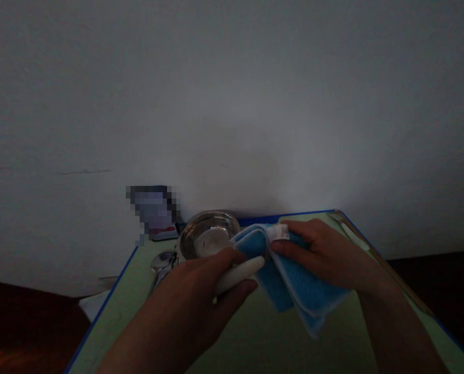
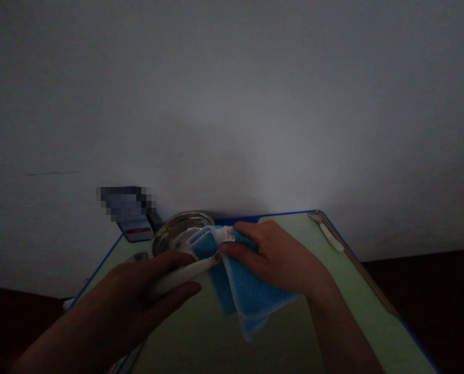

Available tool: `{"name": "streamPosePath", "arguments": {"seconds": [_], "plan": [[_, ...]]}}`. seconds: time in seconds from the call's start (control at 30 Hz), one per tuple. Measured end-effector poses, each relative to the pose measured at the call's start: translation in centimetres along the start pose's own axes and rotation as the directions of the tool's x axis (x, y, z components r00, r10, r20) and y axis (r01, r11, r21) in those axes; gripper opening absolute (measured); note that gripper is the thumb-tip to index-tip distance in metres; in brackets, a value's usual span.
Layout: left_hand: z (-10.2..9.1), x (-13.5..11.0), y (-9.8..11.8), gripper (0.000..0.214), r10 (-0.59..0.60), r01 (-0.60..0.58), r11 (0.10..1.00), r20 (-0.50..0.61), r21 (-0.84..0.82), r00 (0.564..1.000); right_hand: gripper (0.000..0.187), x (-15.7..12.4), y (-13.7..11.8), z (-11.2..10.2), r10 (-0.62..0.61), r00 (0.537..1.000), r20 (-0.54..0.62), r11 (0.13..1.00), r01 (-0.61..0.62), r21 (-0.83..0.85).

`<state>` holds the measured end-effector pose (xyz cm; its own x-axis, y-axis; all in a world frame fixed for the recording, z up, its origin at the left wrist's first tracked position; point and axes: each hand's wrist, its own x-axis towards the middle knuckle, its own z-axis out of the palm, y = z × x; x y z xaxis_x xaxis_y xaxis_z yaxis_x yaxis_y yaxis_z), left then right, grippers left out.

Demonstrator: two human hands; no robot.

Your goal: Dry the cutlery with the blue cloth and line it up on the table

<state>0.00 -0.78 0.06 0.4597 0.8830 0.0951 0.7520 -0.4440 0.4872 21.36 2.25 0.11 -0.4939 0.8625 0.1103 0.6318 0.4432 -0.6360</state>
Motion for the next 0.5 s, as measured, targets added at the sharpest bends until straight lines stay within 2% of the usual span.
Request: {"name": "streamPosePath", "arguments": {"seconds": [0.07, 0.13, 0.23, 0.33, 0.5], "plan": [[0.0, -0.1, 0.2, 0.02, -0.005, 0.005, 1.0, -0.005, 0.024, 1.0, 0.028, -0.1, 0.1, -0.3, 0.037, 0.996, -0.083, 0.999, -0.036, 0.009], [0.0, -0.1, 0.3, 0.022, 0.006, -0.005, 1.0, -0.029, 0.028, 1.0, 0.024, -0.4, 0.4, -0.7, 0.049, 0.993, -0.106, 0.998, -0.045, 0.041], [-0.1, -0.2, 0.1, 0.021, 0.026, -0.026, 0.999, -0.029, 0.021, 0.999, 0.021, -0.9, 0.9, -1.3, 0.006, 1.0, 0.024, 0.994, -0.008, 0.104], [-0.1, -0.3, -0.2, 0.019, 0.042, -0.042, 0.999, 0.004, 0.032, 0.999, 0.024, -1.0, 1.1, -1.4, -0.063, 0.986, 0.156, 0.987, 0.038, 0.156], [0.1, 0.0, -0.1, 0.019, 0.043, -0.046, 0.998, 0.062, 0.034, 0.997, 0.025, -0.3, 0.9, -0.7, -0.026, 0.987, 0.155, 0.996, 0.012, 0.091]]}}
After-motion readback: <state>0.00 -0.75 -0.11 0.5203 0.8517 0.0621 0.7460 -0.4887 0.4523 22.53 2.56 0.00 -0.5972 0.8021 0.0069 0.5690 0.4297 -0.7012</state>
